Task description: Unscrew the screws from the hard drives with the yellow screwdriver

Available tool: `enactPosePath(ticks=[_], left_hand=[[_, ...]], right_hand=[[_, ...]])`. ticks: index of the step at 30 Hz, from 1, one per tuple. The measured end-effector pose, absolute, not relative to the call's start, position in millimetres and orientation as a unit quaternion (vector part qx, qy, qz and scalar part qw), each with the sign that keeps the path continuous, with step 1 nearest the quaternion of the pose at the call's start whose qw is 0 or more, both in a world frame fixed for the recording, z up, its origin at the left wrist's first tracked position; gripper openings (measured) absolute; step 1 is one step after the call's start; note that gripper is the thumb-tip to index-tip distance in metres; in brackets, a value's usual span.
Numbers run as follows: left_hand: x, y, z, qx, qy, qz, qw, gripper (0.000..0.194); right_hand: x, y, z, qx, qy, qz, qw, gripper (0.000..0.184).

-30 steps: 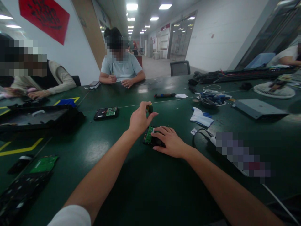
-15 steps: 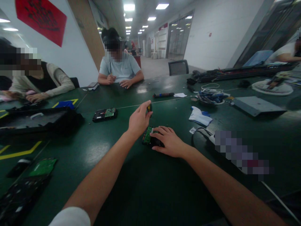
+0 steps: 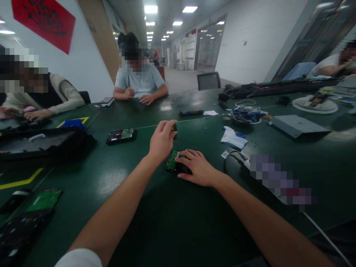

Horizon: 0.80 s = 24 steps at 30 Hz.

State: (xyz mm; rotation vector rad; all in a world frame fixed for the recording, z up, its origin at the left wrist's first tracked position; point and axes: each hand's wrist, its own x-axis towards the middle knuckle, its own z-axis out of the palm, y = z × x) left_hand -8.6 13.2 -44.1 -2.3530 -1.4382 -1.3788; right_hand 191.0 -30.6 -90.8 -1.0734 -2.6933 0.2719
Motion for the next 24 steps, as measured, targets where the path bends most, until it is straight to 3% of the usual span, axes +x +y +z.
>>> enactPosePath(ticks=[7,14,18,24], left_hand=[[-6,16,-55,-0.745,-0.484,-0.459,-0.007,0.048],[-7,12,-45,-0.766,-0.451,-0.459,0.009,0.031],[-6,12,-46,-0.77,-0.46,-0.441,0.029,0.039],[-4,16,-54,-0.739,-0.485,-0.466,-0.033,0.048]], right_hand=[[192,-30,-92,-0.365,-0.918,0.091,0.122,0.063],[191,-30,-93,-0.365,-0.918,0.092,0.124,0.063],[190,-31,-92,-0.369,-0.917,0.092,0.119,0.062],[191,-31,-91,-0.37,-0.917,0.093,0.114,0.063]])
